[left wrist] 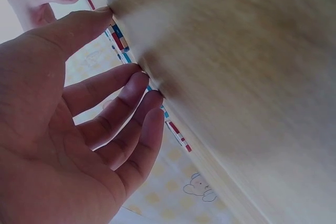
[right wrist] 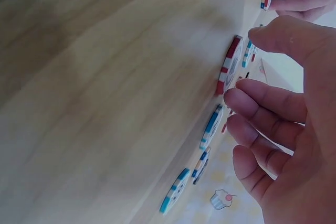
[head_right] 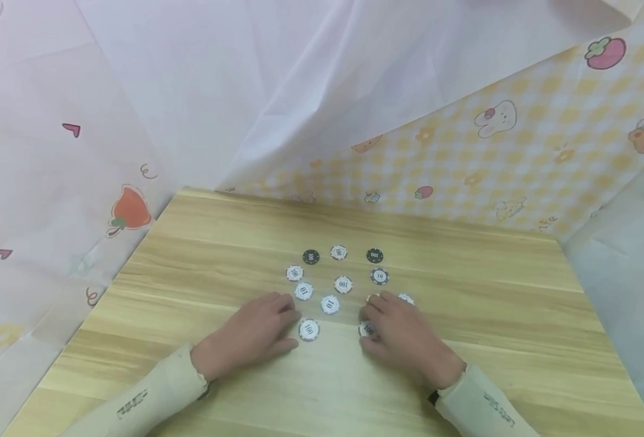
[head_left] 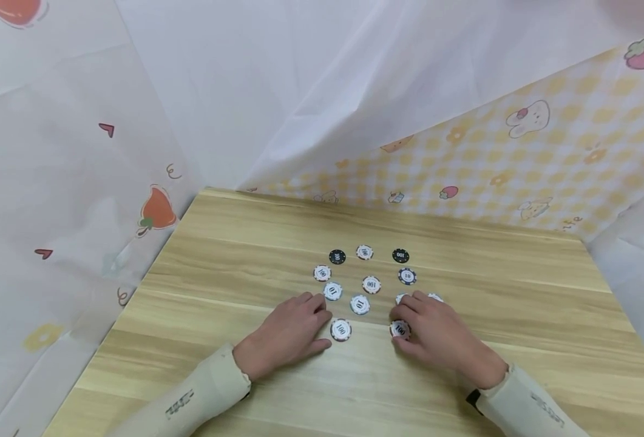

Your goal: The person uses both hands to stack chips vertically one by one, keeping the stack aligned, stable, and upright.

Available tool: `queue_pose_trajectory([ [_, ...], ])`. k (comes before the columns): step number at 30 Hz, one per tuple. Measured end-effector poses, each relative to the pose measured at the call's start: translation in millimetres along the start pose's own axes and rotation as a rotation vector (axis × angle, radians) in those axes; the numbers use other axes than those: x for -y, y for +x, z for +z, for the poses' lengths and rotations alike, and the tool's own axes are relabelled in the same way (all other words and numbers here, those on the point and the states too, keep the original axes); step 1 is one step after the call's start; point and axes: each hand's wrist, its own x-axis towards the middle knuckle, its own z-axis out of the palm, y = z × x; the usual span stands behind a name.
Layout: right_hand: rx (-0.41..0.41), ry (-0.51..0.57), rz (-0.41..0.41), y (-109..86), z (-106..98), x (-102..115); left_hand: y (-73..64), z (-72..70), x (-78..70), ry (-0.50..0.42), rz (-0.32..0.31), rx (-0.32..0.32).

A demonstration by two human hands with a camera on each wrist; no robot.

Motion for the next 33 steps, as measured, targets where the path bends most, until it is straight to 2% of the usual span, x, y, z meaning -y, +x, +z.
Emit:
queue_pose_trajectory([
  [12,0.004,-0.023,0.027,-11.2,0,-5,1.8,4.1,-0.1,0.005,-0.003,0.000],
  [28,-0.012,-0.017,0.041,-10.9,4,-6,0.6,2.1,0.0,0.003,-0.006,0.009],
  [33,0.013,-0.016,0.059,-8.6,3,-5,1.6,1.4,0.0,0.003,-0.009,0.021],
])
